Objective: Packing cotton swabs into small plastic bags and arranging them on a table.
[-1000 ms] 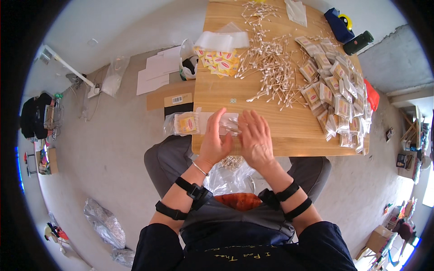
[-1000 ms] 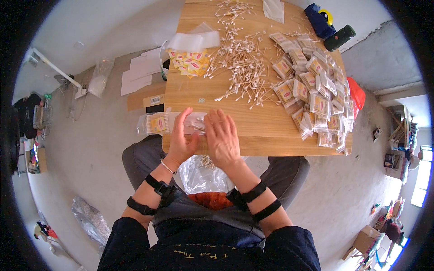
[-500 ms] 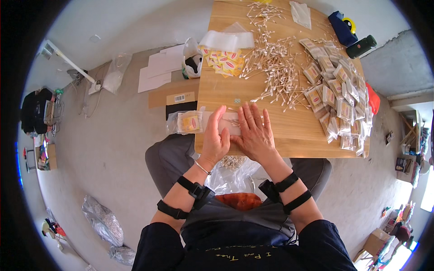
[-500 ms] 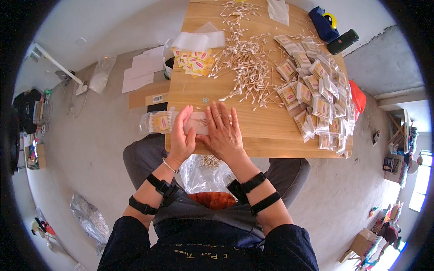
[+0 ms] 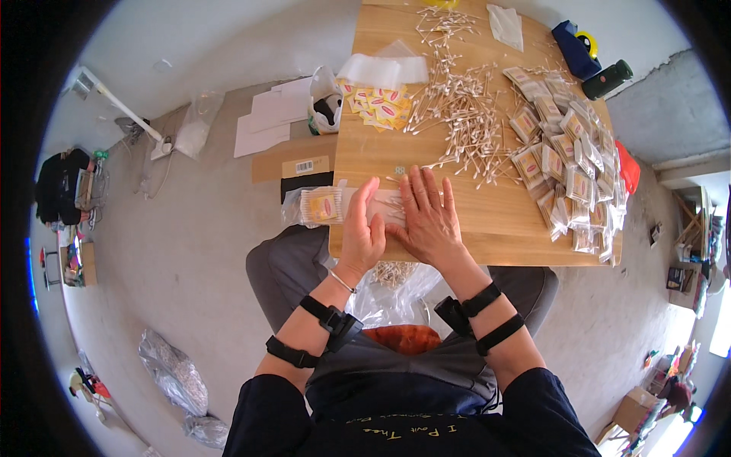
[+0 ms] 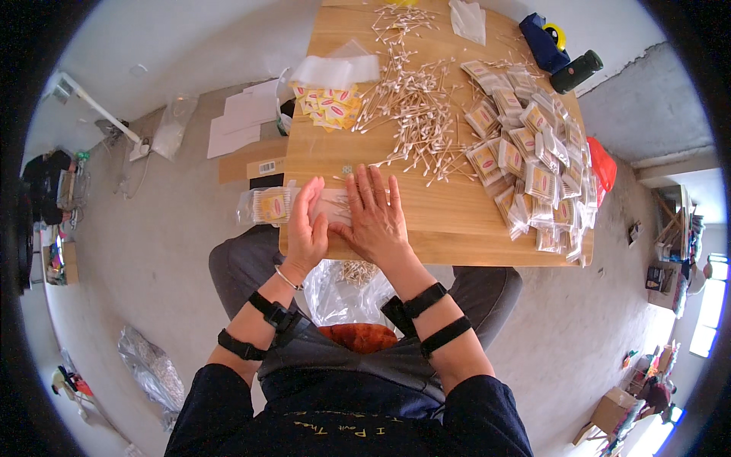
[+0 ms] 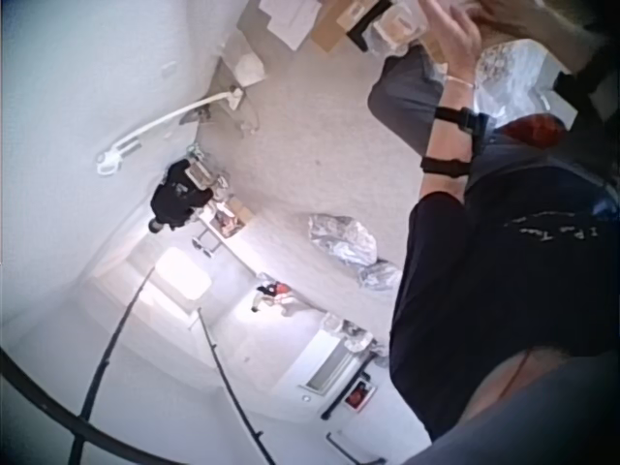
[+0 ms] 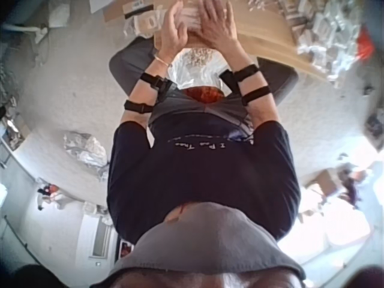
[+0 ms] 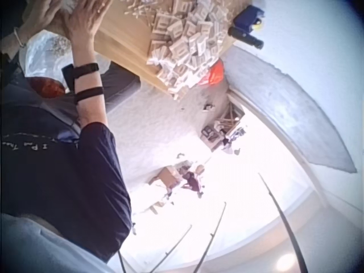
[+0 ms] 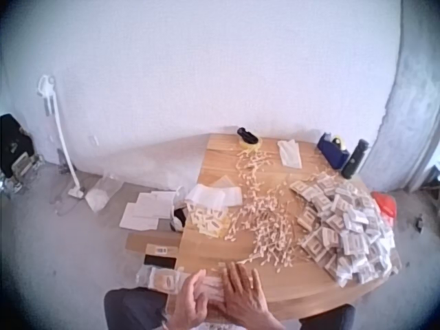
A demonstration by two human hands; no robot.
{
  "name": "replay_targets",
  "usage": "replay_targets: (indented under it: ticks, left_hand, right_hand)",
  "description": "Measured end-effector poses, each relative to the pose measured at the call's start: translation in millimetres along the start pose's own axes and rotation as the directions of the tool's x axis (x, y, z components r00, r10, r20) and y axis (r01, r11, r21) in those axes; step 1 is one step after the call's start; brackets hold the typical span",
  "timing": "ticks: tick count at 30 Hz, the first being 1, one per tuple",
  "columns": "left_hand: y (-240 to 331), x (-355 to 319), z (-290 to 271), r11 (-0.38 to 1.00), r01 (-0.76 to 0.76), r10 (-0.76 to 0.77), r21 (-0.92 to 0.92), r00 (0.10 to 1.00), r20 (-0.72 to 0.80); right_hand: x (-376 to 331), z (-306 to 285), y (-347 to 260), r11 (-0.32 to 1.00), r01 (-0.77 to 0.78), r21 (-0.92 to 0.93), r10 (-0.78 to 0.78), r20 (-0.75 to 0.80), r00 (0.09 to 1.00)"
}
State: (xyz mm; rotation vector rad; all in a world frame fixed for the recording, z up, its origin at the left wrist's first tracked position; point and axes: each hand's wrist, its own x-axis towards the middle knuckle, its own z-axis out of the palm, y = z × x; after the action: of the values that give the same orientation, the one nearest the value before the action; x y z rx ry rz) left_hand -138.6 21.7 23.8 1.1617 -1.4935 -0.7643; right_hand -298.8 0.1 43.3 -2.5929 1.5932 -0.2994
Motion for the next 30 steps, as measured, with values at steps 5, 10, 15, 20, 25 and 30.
replay_targets:
  ticks: [5,10,15,20,25,30]
  left_hand:
    - [0.3,0.2,-1.6,1.000,-0.002,0.002,-0.014,1.000,-0.017]
    - [0.0,0.2,-1.4,0.998,0.020,-0.021,-0.058,0.999,-0.029]
    - [-2.6,0.3,2.2,0.994,0.017,-0.022,-0.105,0.998,-0.053]
    - [-0.8,-1.6,-0.6,0.994,0.052,-0.057,-0.098,0.998,-0.042]
    - [-3.8,-1.6,1.2,0.995,0.046,-0.051,-0.083,0.997,-0.057]
    - [-4.2,-0.7,2.7,0.995,0.056,-0.062,-0.088,0.997,-0.056]
  right_hand:
    - [-4.8,-5.7,-2.8,0.989,-0.085,0.121,0.094,-0.070,0.993]
    - [-19.4,-8.9,-11.6,0.999,-0.007,0.033,0.007,0.011,1.000]
    - [-9.3,-10.7,-9.4,0.997,-0.015,0.078,0.009,0.079,0.997]
    - [-3.1,-8.8,3.2,0.977,-0.025,0.210,0.057,-0.147,0.987]
    - [18.8,-16.5,8.3,0.945,-0.065,0.321,0.137,-0.207,0.969]
    - [28.3,-12.0,10.9,0.966,-0.034,0.255,0.086,-0.194,0.977]
